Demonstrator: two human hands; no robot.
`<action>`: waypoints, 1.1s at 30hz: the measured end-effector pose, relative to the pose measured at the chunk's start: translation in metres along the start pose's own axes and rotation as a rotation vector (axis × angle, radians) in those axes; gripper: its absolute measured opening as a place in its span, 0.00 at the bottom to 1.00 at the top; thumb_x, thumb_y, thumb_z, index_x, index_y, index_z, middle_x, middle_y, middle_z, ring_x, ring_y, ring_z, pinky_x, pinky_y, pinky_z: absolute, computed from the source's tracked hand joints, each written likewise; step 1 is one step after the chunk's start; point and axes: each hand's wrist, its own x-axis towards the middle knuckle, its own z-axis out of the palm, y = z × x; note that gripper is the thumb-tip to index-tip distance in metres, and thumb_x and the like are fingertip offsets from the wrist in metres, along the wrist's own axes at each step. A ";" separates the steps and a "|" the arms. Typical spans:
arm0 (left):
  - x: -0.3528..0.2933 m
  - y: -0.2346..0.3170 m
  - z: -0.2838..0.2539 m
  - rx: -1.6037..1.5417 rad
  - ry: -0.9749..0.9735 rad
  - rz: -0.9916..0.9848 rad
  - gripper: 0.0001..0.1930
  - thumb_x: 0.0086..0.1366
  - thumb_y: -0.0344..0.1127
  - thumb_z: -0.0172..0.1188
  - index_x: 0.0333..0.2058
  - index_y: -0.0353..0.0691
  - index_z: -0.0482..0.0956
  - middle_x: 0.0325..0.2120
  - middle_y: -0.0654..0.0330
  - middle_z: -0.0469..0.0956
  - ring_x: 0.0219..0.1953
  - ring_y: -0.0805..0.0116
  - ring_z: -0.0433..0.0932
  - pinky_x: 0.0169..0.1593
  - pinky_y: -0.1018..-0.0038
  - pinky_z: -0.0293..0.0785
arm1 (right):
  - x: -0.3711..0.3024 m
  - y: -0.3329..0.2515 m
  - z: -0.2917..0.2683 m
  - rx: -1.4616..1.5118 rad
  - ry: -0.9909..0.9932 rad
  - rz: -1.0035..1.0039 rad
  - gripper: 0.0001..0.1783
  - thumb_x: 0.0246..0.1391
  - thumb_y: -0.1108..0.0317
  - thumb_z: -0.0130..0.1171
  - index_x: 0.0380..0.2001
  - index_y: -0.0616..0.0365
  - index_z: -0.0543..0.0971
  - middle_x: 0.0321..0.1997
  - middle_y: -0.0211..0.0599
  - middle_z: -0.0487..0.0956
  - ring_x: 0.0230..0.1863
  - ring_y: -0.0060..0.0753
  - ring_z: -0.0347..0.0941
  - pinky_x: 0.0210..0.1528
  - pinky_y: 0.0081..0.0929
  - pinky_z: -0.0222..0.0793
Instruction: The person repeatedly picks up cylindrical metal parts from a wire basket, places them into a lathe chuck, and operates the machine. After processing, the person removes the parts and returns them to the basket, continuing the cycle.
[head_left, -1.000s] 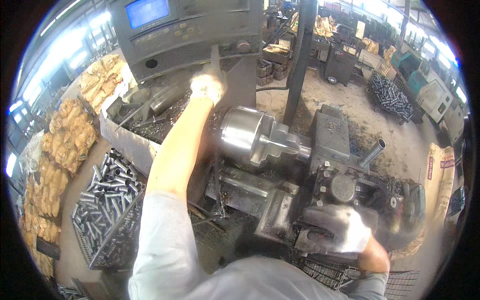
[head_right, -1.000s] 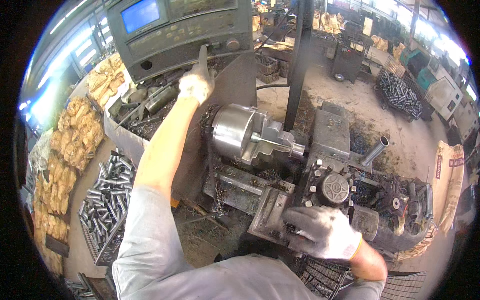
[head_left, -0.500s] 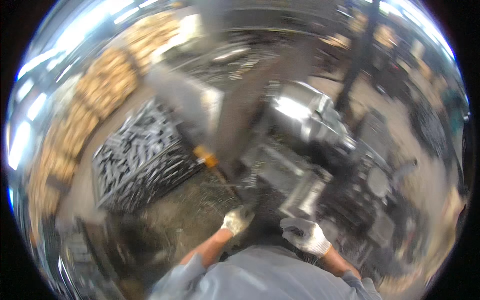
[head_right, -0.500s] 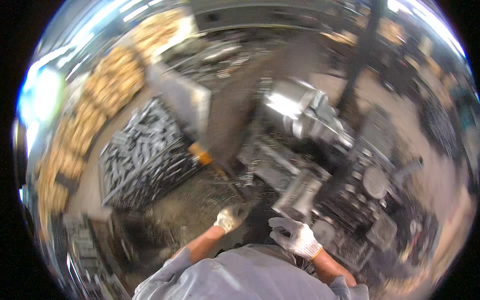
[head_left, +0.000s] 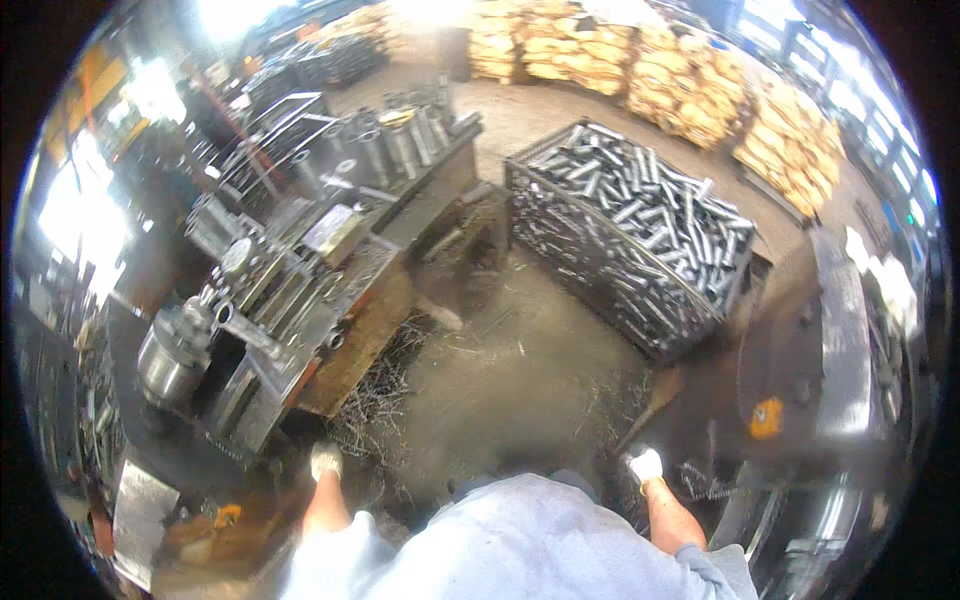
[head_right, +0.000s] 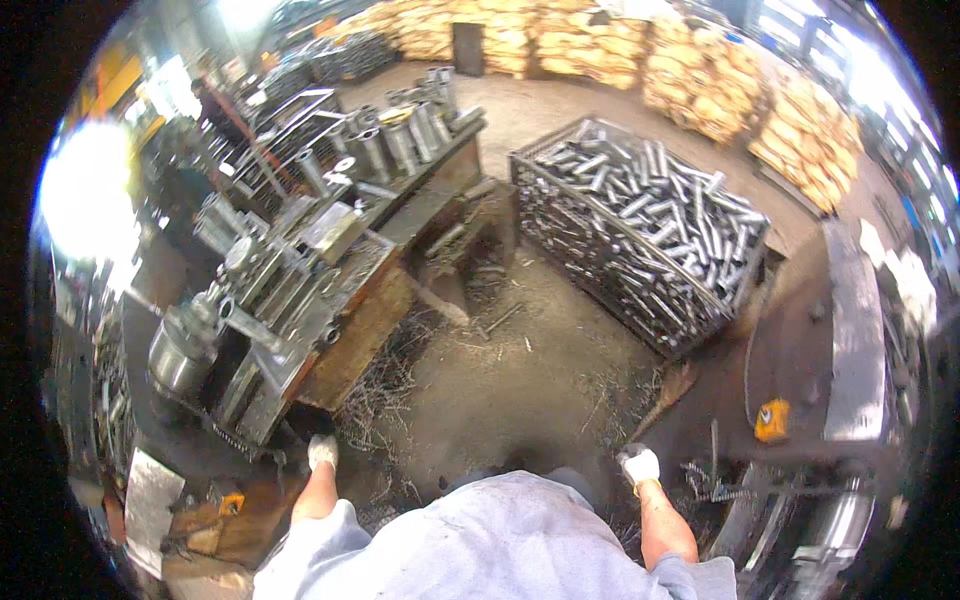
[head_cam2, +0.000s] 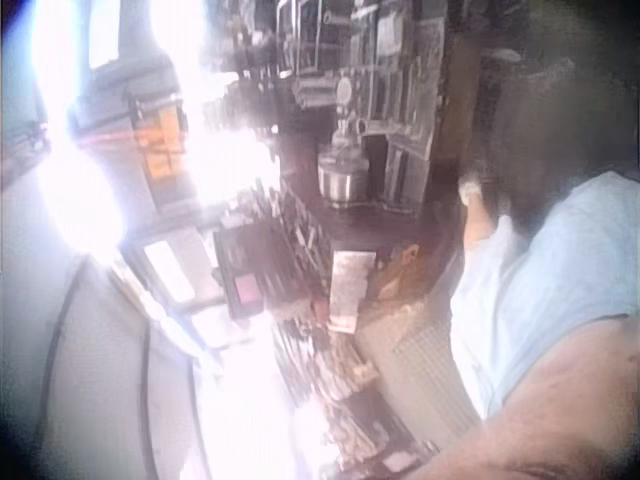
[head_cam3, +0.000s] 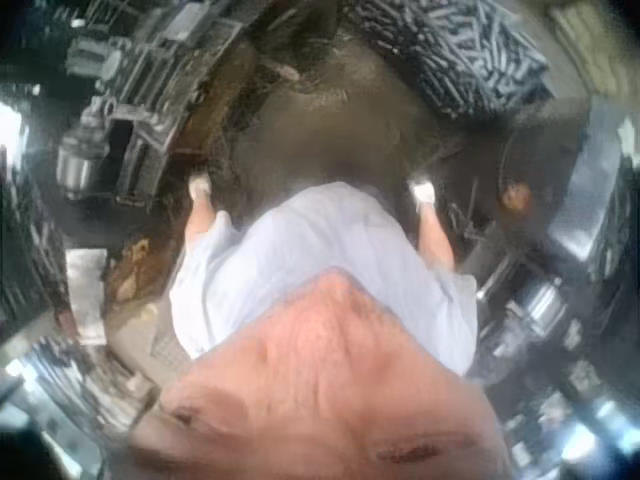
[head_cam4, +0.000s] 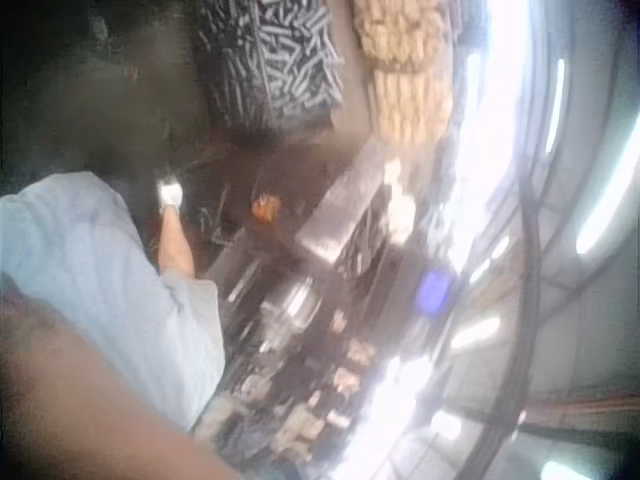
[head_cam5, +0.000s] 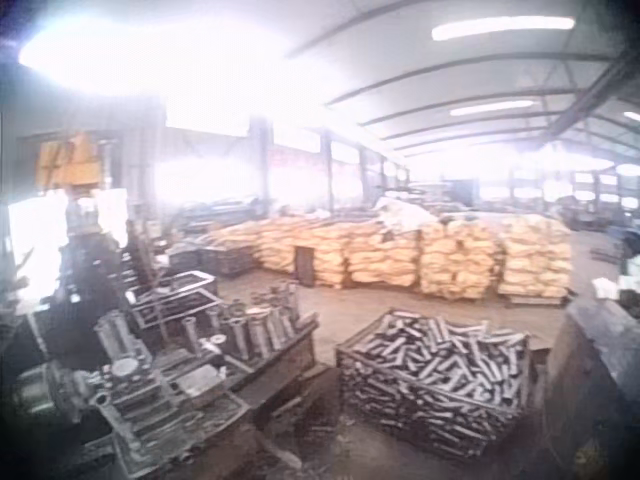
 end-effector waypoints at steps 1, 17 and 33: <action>-0.026 -0.007 0.021 0.015 -0.009 -0.066 0.17 0.76 0.42 0.53 0.48 0.42 0.90 0.51 0.48 0.86 0.54 0.54 0.86 0.55 0.59 0.82 | 0.013 0.001 0.010 -0.006 -0.008 -0.039 0.21 0.54 0.52 0.67 0.43 0.56 0.88 0.47 0.51 0.87 0.52 0.56 0.83 0.55 0.43 0.77; -0.145 0.137 -0.036 -1.001 -0.429 -0.406 0.27 0.73 0.57 0.53 0.60 0.47 0.82 0.62 0.48 0.80 0.66 0.49 0.77 0.66 0.59 0.74 | 0.356 -0.148 0.020 -0.309 -0.464 -0.389 0.26 0.57 0.51 0.65 0.46 0.63 0.86 0.46 0.52 0.88 0.47 0.54 0.85 0.46 0.44 0.78; -0.155 -0.102 0.019 -2.079 1.151 -1.650 0.27 0.77 0.55 0.54 0.60 0.38 0.68 0.52 0.53 0.75 0.49 0.56 0.79 0.50 0.58 0.76 | 0.329 -0.498 0.033 0.138 -0.584 -0.510 0.11 0.55 0.65 0.65 0.32 0.63 0.86 0.23 0.33 0.82 0.26 0.26 0.75 0.30 0.32 0.73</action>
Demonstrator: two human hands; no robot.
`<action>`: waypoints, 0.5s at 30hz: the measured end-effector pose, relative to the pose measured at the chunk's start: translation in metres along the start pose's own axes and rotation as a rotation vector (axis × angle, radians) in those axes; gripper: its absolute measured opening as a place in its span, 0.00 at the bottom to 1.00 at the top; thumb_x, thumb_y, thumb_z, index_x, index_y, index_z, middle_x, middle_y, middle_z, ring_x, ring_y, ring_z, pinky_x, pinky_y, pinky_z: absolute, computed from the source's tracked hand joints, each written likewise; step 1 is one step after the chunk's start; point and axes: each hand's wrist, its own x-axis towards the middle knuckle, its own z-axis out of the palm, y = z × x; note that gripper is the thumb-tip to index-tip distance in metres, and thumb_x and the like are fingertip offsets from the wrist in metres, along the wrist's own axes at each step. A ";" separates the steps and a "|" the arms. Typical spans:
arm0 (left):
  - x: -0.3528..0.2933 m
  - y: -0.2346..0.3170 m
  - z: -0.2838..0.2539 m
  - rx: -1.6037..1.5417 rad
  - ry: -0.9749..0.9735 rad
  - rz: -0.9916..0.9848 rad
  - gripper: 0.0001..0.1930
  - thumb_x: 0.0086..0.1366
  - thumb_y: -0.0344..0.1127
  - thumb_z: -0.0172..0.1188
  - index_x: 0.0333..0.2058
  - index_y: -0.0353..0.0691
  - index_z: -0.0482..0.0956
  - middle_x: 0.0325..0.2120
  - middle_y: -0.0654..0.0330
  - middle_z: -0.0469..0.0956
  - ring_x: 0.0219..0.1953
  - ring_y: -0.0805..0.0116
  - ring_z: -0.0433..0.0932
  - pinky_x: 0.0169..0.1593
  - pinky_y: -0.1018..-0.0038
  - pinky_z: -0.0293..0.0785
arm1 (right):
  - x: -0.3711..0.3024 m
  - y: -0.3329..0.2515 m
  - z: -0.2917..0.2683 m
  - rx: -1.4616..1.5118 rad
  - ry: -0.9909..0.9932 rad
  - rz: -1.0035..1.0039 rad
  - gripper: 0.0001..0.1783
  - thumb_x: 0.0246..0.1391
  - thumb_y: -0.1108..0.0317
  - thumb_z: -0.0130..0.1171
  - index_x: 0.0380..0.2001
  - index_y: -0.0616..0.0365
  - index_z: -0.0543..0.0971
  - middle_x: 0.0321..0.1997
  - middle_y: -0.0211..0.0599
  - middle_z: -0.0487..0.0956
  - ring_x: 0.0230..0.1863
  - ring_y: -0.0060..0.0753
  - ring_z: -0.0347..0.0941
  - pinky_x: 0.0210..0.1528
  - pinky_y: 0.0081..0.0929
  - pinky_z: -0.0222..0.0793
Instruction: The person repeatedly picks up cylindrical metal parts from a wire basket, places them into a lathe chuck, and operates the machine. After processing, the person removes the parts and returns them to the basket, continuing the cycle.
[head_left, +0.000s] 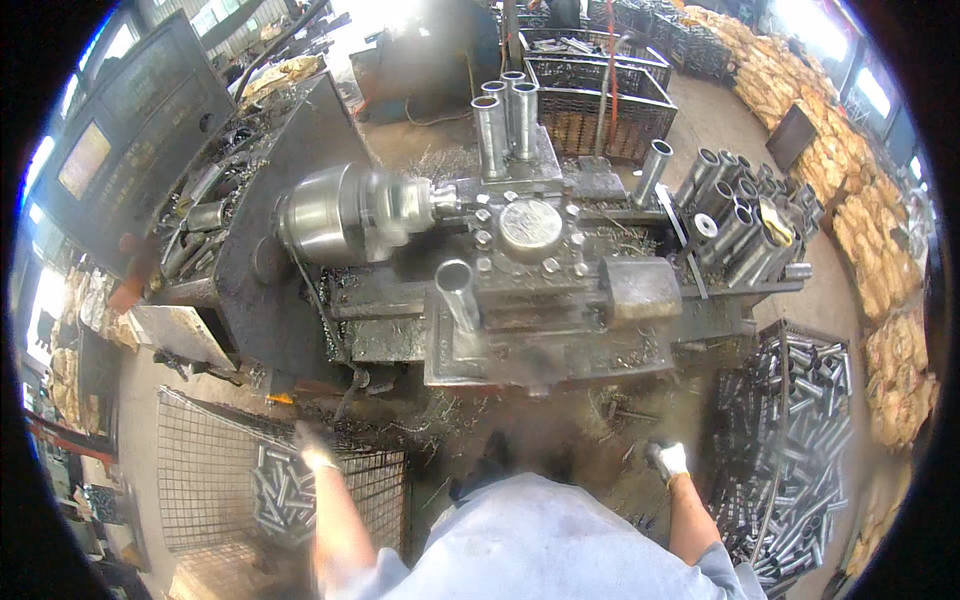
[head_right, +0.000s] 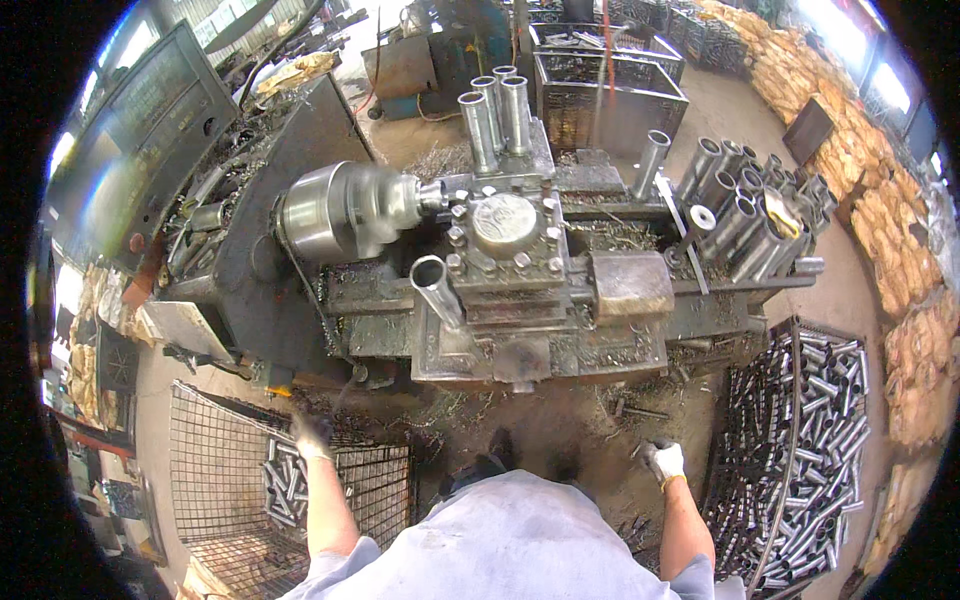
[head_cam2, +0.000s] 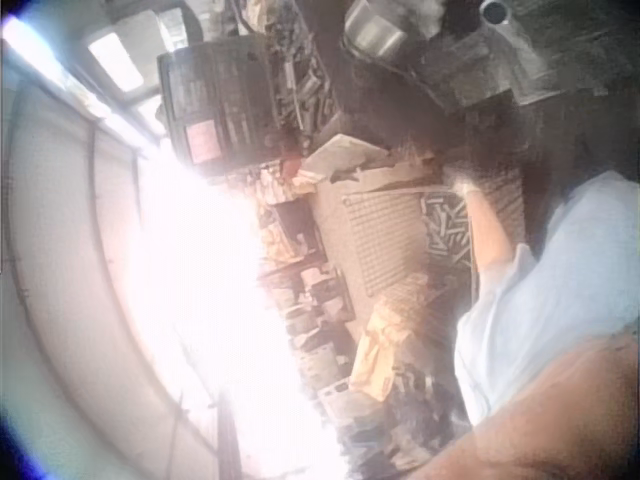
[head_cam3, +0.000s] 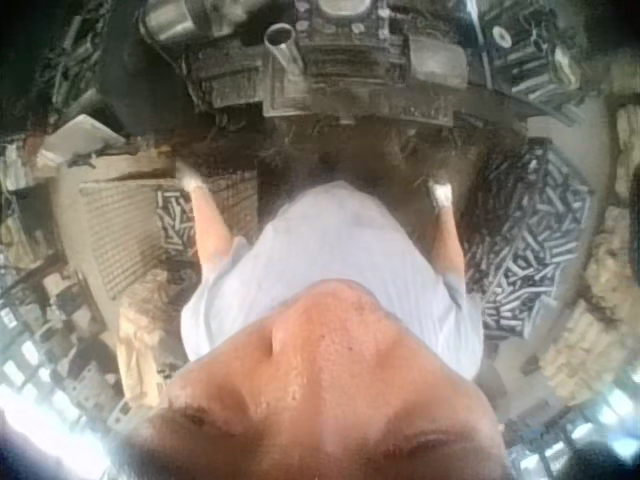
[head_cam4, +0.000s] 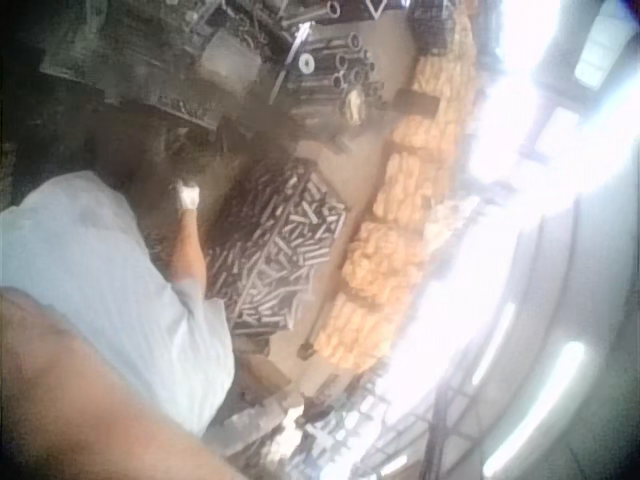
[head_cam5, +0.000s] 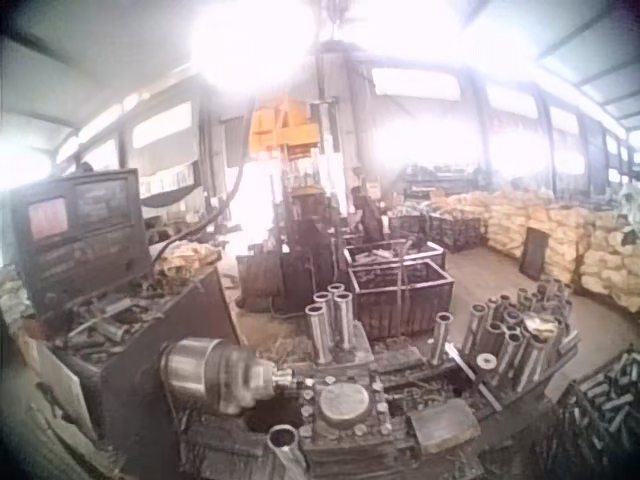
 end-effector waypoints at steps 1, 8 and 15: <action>0.013 0.007 -0.008 0.176 0.182 0.085 0.35 0.78 0.57 0.52 0.71 0.36 0.64 0.66 0.47 0.75 0.60 0.52 0.80 0.59 0.54 0.77 | -0.004 -0.023 -0.003 -0.017 0.121 -0.093 0.11 0.55 0.64 0.65 0.31 0.63 0.86 0.24 0.33 0.82 0.27 0.25 0.76 0.31 0.32 0.73; 0.034 0.031 -0.029 0.621 0.338 0.491 0.34 0.82 0.56 0.46 0.66 0.26 0.69 0.62 0.35 0.76 0.61 0.40 0.78 0.63 0.56 0.74 | -0.034 -0.240 -0.047 -0.086 0.440 -0.619 0.16 0.60 0.70 0.66 0.49 0.67 0.84 0.51 0.45 0.87 0.52 0.33 0.82 0.59 0.32 0.76; 0.055 0.030 -0.028 0.755 0.270 0.466 0.38 0.82 0.57 0.45 0.70 0.22 0.65 0.69 0.34 0.69 0.72 0.40 0.67 0.73 0.60 0.63 | 0.057 -0.434 -0.051 -0.254 0.295 -0.842 0.35 0.55 0.67 0.69 0.66 0.63 0.74 0.60 0.53 0.83 0.61 0.49 0.81 0.65 0.36 0.74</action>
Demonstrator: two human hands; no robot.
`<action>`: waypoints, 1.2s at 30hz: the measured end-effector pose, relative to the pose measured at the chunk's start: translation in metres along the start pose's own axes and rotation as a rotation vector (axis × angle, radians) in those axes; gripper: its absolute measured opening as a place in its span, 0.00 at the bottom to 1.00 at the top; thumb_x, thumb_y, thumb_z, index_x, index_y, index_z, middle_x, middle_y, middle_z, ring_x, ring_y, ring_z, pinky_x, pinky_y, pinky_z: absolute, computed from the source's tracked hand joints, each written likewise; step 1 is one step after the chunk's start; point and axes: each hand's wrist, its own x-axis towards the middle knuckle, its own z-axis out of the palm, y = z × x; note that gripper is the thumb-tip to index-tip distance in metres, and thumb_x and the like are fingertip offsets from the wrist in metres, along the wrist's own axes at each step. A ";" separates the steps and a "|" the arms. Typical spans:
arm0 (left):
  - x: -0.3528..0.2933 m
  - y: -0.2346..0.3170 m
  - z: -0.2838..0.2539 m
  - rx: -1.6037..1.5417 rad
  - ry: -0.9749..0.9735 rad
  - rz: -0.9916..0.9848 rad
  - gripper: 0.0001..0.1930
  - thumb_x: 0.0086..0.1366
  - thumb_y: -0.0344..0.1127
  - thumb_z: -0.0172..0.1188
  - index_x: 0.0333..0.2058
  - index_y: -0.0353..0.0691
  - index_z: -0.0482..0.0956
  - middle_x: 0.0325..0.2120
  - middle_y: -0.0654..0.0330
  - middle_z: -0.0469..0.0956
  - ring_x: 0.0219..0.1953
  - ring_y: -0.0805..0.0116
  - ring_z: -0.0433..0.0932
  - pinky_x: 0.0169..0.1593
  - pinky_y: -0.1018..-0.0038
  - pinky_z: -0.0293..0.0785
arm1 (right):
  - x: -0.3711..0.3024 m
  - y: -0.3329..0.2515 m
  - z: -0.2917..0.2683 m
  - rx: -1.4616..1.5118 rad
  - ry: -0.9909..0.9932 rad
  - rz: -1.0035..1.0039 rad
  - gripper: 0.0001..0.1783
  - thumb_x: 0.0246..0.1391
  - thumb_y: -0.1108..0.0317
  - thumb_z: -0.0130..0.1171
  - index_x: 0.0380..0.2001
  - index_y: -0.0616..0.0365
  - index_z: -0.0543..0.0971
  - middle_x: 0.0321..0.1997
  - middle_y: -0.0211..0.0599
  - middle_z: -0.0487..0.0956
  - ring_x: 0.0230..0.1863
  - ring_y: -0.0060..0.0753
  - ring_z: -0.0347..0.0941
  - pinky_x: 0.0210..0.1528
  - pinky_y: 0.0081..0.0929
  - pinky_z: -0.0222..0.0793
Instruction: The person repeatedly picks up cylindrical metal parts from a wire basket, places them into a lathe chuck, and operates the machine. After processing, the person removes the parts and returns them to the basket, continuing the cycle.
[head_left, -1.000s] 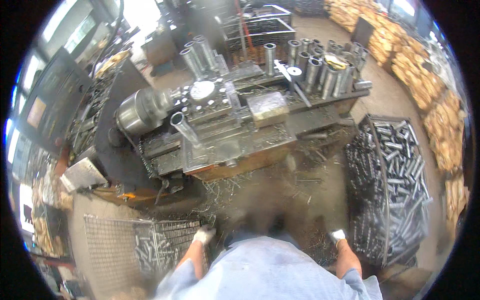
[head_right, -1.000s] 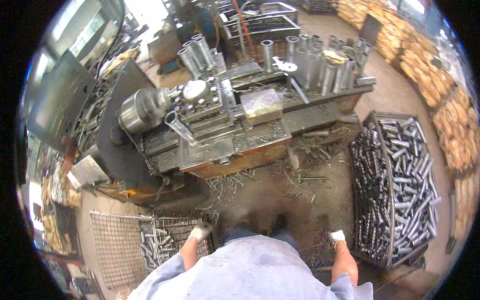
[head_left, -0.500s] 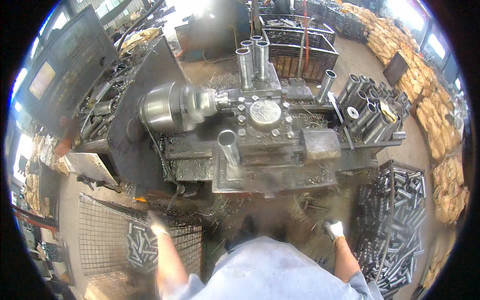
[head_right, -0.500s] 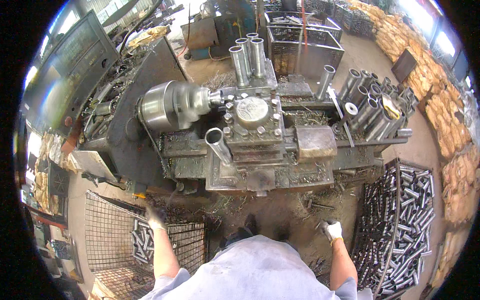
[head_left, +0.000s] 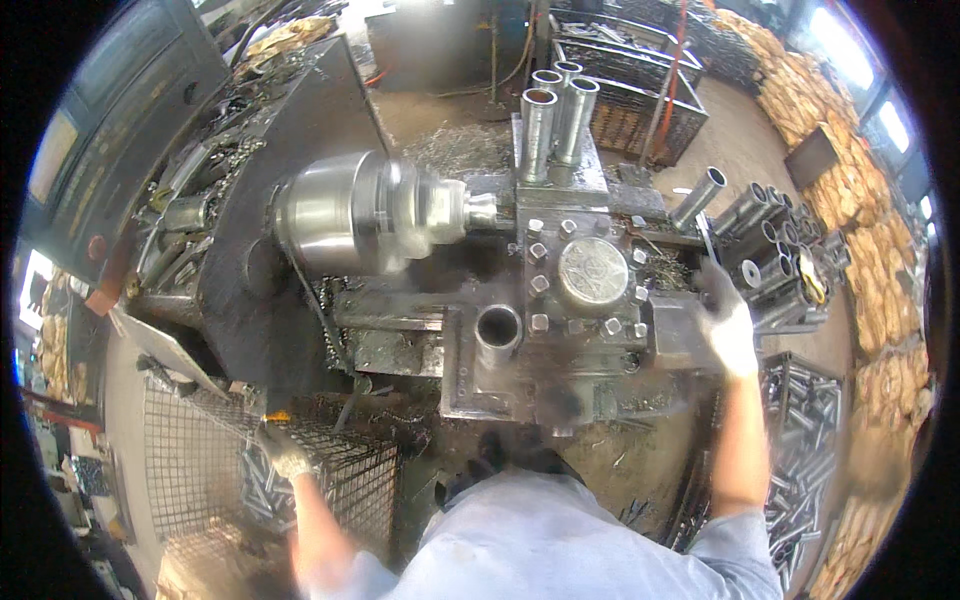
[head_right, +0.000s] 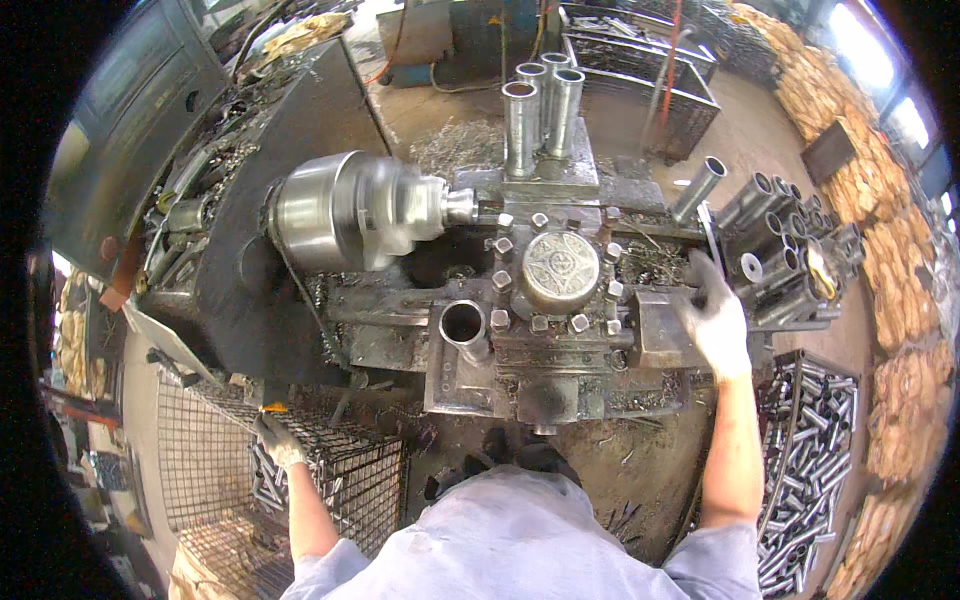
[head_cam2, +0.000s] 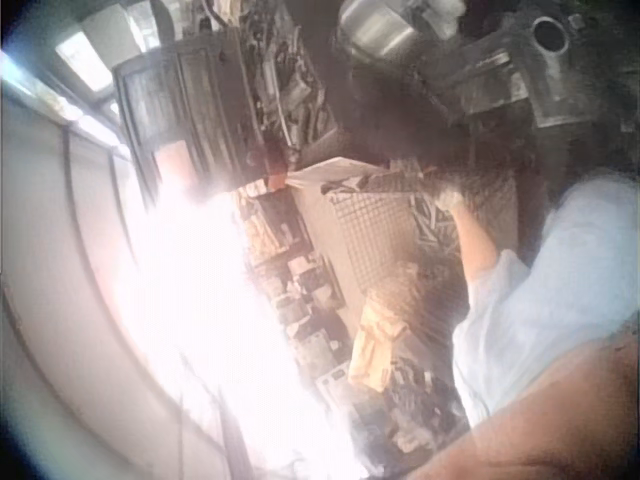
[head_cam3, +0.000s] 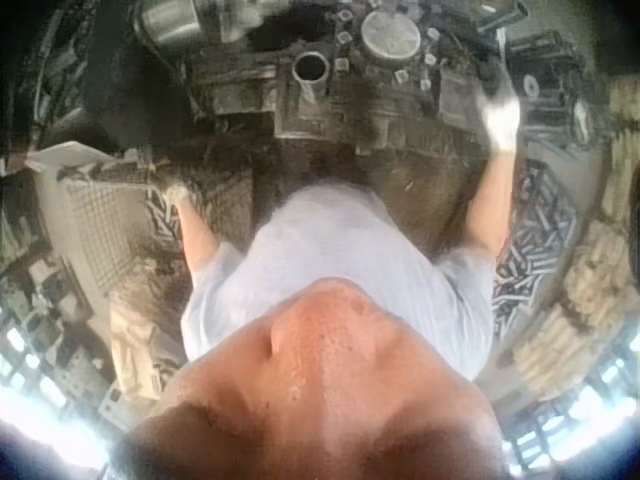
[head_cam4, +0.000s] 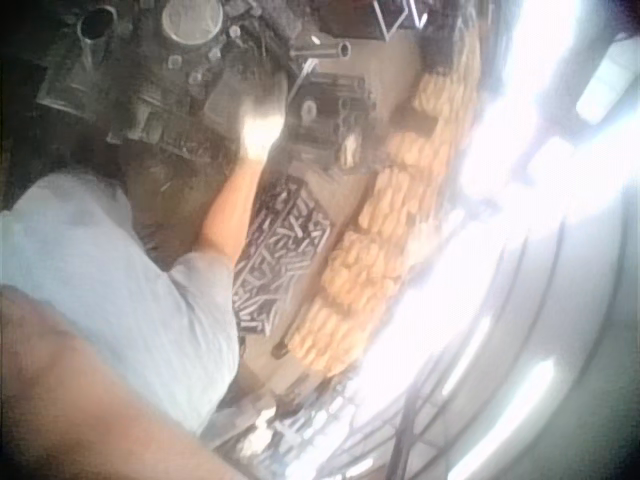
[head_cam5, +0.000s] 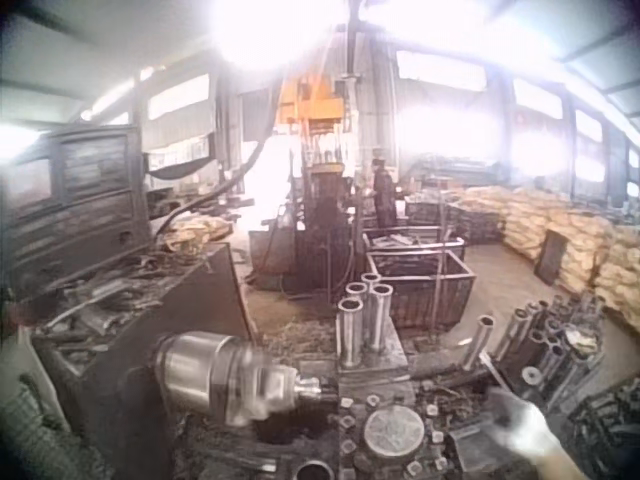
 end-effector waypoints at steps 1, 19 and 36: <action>0.007 0.000 -0.002 0.068 -0.032 0.026 0.33 0.82 0.55 0.45 0.70 0.31 0.66 0.67 0.39 0.72 0.66 0.44 0.72 0.69 0.59 0.67 | 0.031 0.007 0.012 -0.062 -0.098 -0.036 0.39 0.54 0.66 0.70 0.69 0.62 0.72 0.61 0.56 0.82 0.62 0.53 0.80 0.65 0.39 0.74; -0.164 0.057 -0.042 -0.485 -0.311 -0.381 0.10 0.77 0.39 0.58 0.42 0.37 0.81 0.30 0.64 0.79 0.29 0.74 0.76 0.37 0.75 0.74 | 0.202 -0.090 0.007 -0.102 0.421 -0.500 0.19 0.68 0.56 0.64 0.50 0.60 0.88 0.40 0.42 0.89 0.40 0.25 0.83 0.47 0.31 0.77; -0.113 0.180 -0.111 -0.292 -0.189 0.324 0.13 0.69 0.18 0.57 0.49 0.36 0.83 0.42 0.58 0.82 0.44 0.72 0.79 0.50 0.74 0.76 | 0.250 -0.202 0.121 -0.075 -0.522 -0.520 0.25 0.68 0.60 0.61 0.63 0.63 0.78 0.51 0.44 0.87 0.47 0.35 0.86 0.51 0.34 0.81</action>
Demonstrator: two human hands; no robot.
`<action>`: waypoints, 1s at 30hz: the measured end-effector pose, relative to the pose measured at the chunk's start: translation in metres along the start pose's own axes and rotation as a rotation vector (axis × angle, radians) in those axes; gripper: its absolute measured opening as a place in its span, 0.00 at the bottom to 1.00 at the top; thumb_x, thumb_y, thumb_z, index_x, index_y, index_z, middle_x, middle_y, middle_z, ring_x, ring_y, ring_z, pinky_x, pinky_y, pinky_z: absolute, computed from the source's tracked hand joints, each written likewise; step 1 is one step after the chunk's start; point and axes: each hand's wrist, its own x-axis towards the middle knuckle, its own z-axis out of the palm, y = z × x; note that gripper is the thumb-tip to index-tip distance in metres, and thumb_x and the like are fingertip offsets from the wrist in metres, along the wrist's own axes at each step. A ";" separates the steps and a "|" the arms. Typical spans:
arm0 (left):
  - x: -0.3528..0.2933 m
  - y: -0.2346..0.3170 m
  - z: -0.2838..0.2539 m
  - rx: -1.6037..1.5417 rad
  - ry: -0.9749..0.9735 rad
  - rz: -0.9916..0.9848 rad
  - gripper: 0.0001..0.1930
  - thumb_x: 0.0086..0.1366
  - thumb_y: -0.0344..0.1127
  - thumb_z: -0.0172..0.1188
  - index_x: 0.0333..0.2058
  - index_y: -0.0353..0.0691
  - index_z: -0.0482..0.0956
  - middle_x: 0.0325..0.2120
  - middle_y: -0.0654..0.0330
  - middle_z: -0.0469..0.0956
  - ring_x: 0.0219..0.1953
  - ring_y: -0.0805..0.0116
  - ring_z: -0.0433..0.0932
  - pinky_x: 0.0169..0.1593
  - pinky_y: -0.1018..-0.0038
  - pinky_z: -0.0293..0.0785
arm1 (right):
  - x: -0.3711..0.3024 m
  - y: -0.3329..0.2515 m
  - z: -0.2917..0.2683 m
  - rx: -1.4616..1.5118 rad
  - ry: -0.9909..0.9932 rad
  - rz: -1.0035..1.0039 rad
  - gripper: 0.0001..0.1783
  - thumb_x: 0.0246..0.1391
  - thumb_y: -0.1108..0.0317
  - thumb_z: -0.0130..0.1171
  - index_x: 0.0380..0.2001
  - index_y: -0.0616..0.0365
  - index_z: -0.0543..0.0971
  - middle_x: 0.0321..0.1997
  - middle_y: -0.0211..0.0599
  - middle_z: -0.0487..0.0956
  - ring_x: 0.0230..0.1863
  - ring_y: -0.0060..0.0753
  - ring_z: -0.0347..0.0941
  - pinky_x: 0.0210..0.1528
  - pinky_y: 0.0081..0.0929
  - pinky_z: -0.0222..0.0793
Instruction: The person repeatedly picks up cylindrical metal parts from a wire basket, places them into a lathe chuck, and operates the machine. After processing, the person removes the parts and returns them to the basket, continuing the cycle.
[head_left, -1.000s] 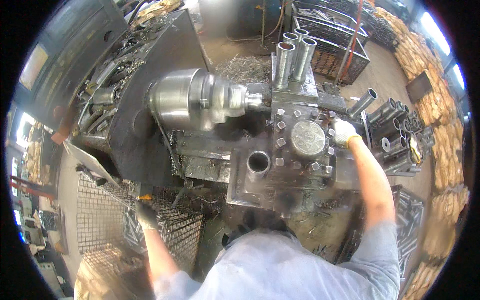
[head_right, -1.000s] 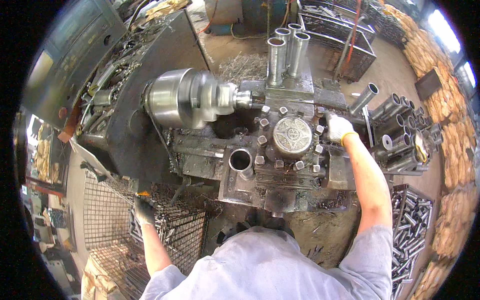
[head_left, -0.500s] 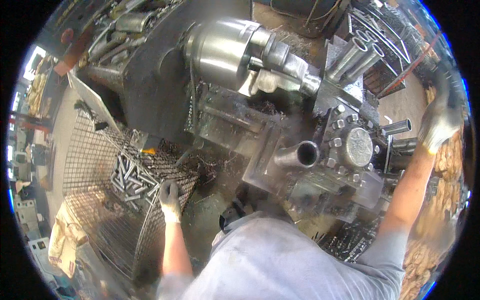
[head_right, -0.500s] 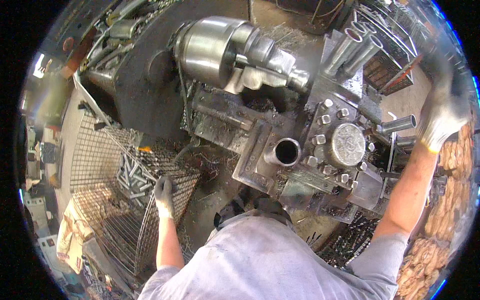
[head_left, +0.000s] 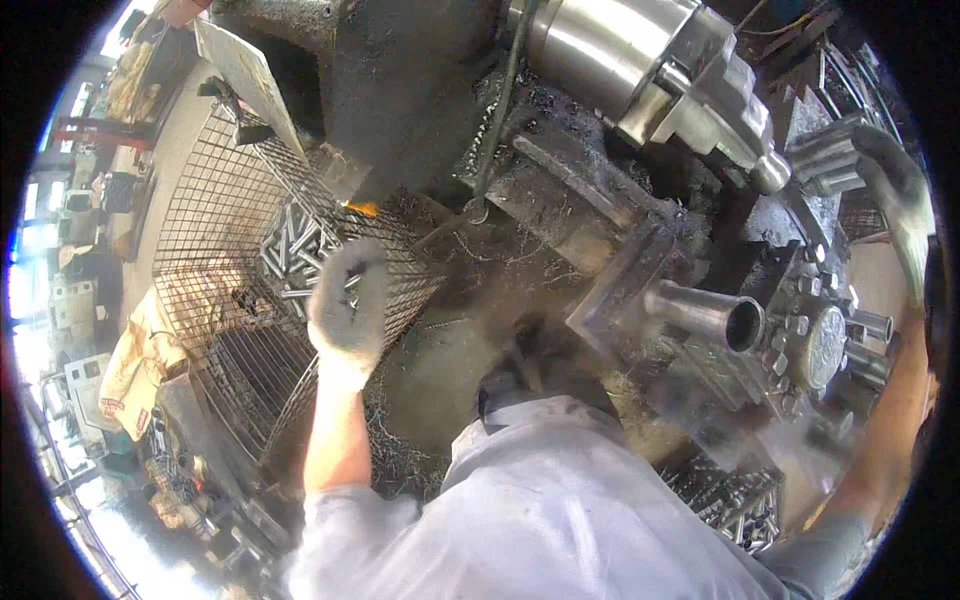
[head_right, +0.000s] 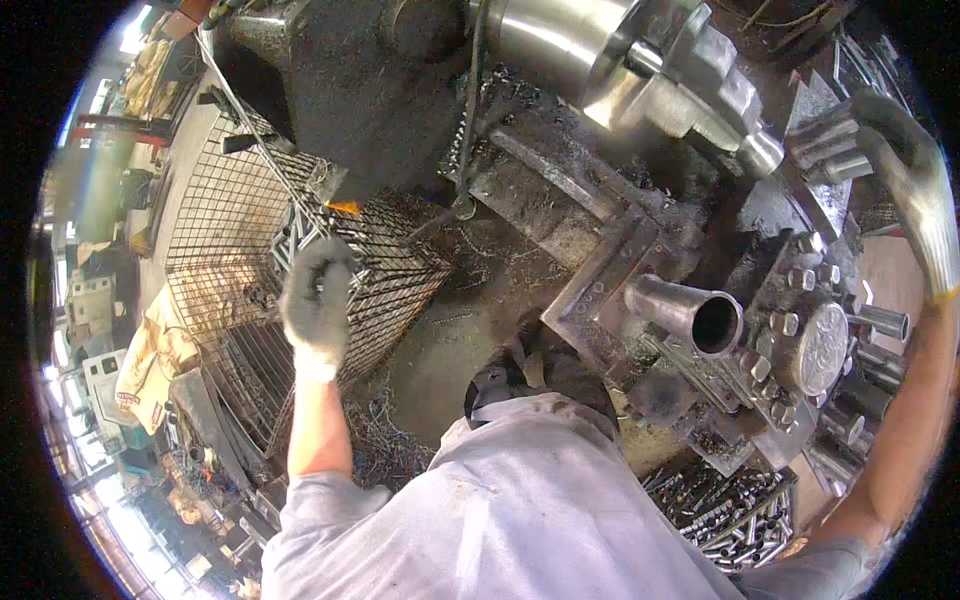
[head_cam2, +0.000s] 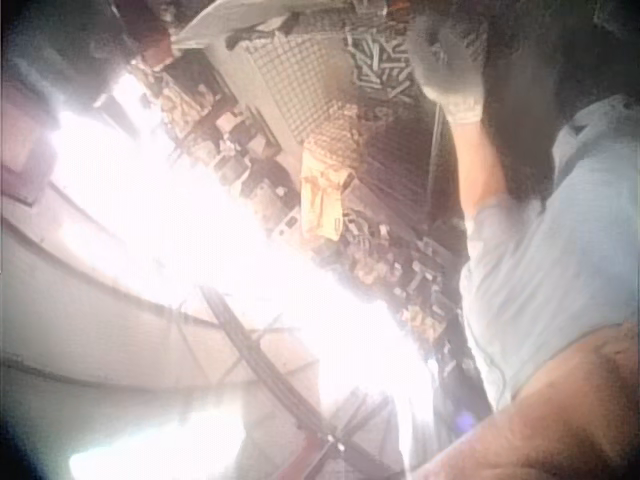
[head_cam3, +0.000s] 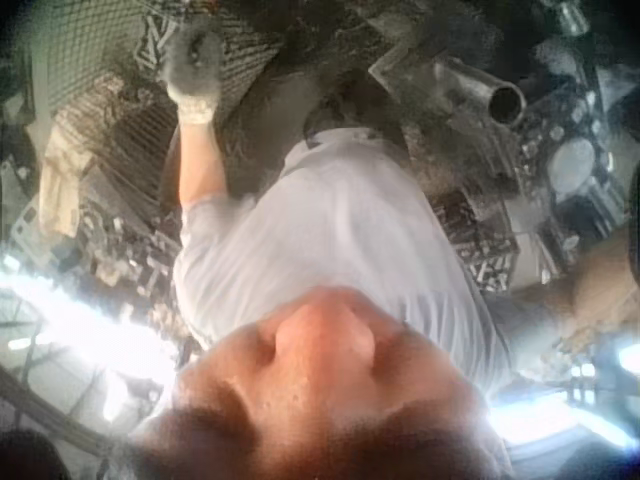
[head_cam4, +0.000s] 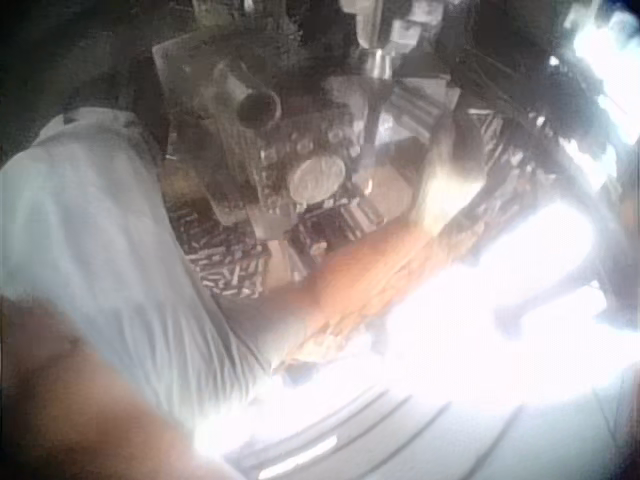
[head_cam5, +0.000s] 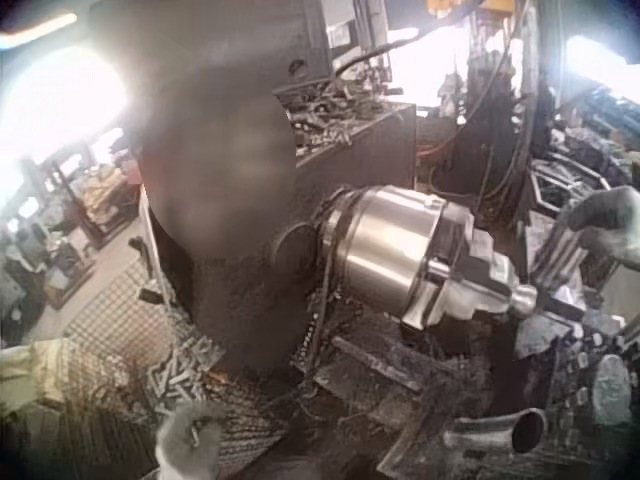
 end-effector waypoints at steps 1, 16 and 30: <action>0.012 0.009 -0.006 0.046 0.012 0.052 0.13 0.67 0.17 0.59 0.49 0.32 0.83 0.41 0.55 0.85 0.45 0.67 0.82 0.56 0.70 0.77 | 0.001 -0.006 0.004 -0.008 -0.042 0.100 0.26 0.67 0.61 0.61 0.64 0.63 0.77 0.52 0.44 0.87 0.48 0.35 0.86 0.52 0.34 0.81; 0.238 0.158 0.217 0.338 0.019 0.955 0.30 0.67 0.55 0.66 0.60 0.40 0.79 0.60 0.46 0.79 0.64 0.41 0.75 0.70 0.47 0.65 | 0.046 0.050 0.107 0.665 -0.997 0.434 0.22 0.47 0.74 0.72 0.45 0.74 0.80 0.35 0.43 0.87 0.29 0.32 0.82 0.30 0.34 0.77; 0.240 0.149 0.206 0.601 -0.154 1.155 0.56 0.47 0.54 0.74 0.74 0.48 0.58 0.69 0.48 0.63 0.74 0.47 0.58 0.76 0.44 0.49 | -0.055 -0.019 0.011 -0.909 -0.257 0.057 0.21 0.38 0.62 0.69 0.37 0.62 0.85 0.36 0.53 0.87 0.37 0.56 0.86 0.42 0.49 0.82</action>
